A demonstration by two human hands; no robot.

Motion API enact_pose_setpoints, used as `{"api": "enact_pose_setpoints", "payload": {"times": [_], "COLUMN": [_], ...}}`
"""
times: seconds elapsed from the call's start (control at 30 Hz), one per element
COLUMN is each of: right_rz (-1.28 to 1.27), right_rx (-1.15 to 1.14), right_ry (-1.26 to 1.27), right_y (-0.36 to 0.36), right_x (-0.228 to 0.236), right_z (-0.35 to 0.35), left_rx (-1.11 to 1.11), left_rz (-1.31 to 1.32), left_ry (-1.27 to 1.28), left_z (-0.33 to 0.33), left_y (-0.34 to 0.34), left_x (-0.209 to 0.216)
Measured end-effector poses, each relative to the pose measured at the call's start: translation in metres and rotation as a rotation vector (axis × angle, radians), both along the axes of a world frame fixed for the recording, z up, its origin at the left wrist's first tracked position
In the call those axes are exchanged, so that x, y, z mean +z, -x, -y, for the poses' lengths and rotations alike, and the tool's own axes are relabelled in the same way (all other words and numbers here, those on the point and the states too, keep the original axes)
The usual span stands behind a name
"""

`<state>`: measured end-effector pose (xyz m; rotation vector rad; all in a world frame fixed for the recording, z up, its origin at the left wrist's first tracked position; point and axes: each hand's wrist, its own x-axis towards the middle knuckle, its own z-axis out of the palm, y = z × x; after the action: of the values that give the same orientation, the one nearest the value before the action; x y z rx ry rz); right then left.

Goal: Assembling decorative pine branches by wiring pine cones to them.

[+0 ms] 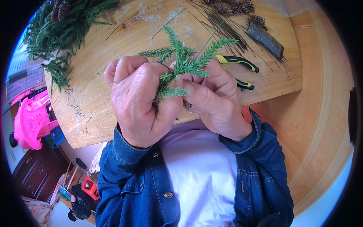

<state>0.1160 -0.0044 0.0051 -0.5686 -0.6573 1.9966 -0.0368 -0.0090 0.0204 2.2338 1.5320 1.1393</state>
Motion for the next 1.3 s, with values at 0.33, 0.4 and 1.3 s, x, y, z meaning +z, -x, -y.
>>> {"api": "enact_pose_setpoints", "payload": {"times": [0.33,0.4,1.3], "right_rz": [0.135,0.157,0.290], "right_rx": [0.027,0.043,0.207], "right_ry": [-0.115,-0.148,-0.373], "right_y": [-0.002,-0.002,-0.021], "right_x": [-0.013,-0.014,-0.008], "right_z": [-0.002,-0.003,-0.019], "left_rx": [-0.022,-0.026,-0.157], "left_rz": [0.021,0.069,0.120], "left_ry": [0.103,0.119,0.049], "left_z": [0.007,0.008,0.003], "left_y": [0.000,0.001,0.010], "left_x": [0.001,-0.004,-0.006]}}
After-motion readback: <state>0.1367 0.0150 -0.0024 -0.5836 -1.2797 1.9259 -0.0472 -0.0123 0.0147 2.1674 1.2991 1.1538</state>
